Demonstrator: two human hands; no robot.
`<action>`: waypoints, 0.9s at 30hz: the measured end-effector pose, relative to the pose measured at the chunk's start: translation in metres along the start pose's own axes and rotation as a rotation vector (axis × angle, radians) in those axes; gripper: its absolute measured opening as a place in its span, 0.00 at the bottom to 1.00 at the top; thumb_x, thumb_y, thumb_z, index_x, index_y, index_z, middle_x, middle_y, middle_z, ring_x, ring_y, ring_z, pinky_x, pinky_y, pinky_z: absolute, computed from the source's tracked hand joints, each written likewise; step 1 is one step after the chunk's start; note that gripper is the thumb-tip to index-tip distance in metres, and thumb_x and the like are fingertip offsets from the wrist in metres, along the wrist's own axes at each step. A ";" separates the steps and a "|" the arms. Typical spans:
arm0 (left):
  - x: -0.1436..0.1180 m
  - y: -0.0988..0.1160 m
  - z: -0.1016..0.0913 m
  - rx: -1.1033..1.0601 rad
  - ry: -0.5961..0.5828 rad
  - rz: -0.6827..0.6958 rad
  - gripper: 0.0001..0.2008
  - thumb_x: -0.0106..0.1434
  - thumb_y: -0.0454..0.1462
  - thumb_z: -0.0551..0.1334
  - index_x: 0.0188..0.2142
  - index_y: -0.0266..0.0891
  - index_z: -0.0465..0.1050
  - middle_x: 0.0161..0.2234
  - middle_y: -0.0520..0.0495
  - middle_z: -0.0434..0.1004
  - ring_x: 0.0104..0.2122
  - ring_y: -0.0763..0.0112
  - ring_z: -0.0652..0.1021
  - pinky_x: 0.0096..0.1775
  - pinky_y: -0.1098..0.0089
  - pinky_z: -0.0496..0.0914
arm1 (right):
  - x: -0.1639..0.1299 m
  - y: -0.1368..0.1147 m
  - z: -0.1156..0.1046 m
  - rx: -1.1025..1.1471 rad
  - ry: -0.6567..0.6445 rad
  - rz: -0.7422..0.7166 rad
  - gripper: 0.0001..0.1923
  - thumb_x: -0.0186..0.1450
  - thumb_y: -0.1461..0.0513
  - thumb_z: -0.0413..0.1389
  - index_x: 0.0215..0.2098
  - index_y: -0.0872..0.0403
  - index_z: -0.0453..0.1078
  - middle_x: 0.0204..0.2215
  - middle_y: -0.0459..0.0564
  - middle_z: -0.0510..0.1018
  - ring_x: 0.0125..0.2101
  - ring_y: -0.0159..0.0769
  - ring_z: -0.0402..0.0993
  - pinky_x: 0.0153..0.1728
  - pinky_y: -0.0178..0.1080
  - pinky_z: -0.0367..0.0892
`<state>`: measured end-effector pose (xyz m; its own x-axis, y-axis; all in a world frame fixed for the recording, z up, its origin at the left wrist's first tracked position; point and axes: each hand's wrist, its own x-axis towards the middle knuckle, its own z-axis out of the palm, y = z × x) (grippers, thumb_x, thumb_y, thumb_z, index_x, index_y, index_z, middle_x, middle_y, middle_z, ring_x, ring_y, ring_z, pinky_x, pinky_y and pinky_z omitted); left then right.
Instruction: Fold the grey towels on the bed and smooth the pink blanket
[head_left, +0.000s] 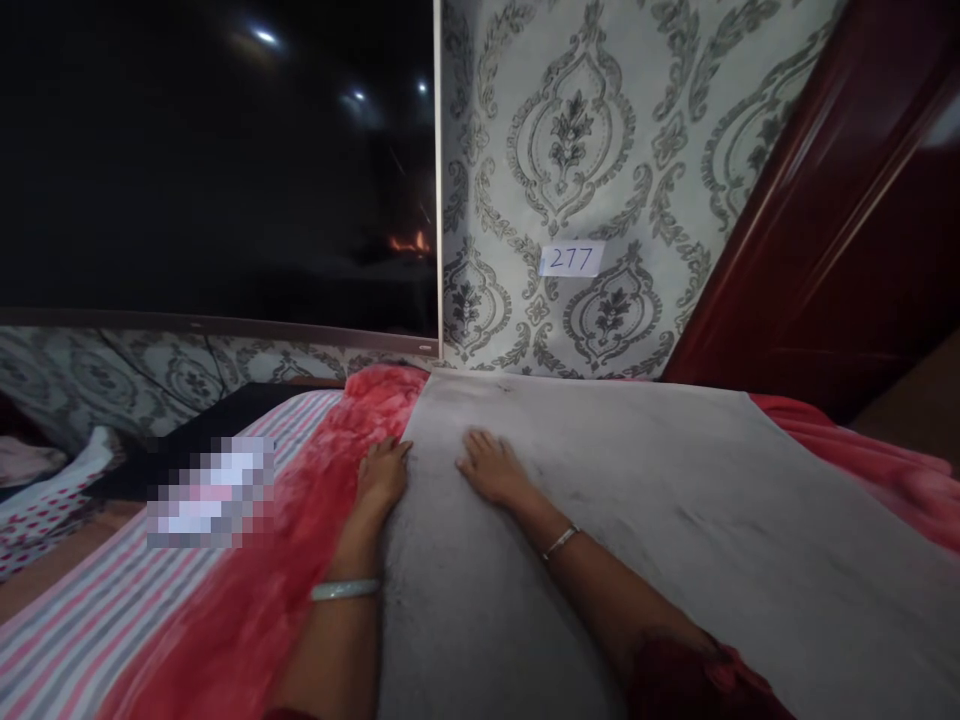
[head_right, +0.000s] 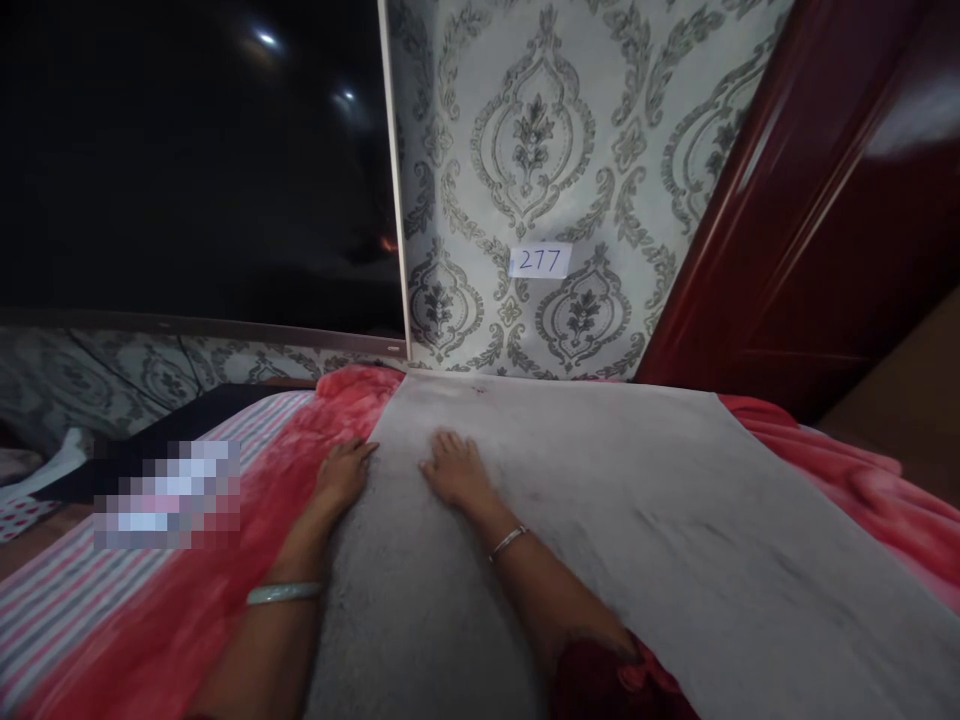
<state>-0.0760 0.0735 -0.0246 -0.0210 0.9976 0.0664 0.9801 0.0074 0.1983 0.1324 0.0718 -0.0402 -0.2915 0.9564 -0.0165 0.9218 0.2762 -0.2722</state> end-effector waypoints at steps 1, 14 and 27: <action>0.000 0.001 0.000 -0.001 -0.003 -0.002 0.24 0.69 0.33 0.50 0.62 0.47 0.69 0.66 0.44 0.64 0.64 0.57 0.65 0.62 0.57 0.63 | -0.002 0.010 -0.002 -0.024 0.013 0.068 0.35 0.73 0.50 0.38 0.73 0.60 0.46 0.73 0.56 0.45 0.72 0.43 0.37 0.68 0.53 0.37; -0.001 0.004 0.000 0.021 -0.005 -0.024 0.29 0.68 0.30 0.46 0.65 0.50 0.65 0.67 0.44 0.62 0.64 0.54 0.64 0.61 0.52 0.63 | 0.018 -0.034 -0.002 -0.002 0.094 -0.166 0.30 0.74 0.50 0.41 0.72 0.47 0.52 0.72 0.48 0.48 0.71 0.49 0.41 0.67 0.58 0.43; 0.003 0.008 -0.004 0.063 -0.038 -0.040 0.29 0.68 0.31 0.45 0.66 0.45 0.63 0.68 0.41 0.59 0.66 0.53 0.62 0.62 0.50 0.63 | -0.004 0.106 -0.033 -0.127 0.085 0.259 0.32 0.74 0.48 0.38 0.72 0.50 0.50 0.73 0.53 0.46 0.71 0.50 0.40 0.66 0.64 0.39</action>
<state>-0.0693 0.0762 -0.0192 -0.0540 0.9983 0.0220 0.9891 0.0504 0.1381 0.2394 0.1004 -0.0376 -0.0251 0.9996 0.0129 0.9888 0.0268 -0.1469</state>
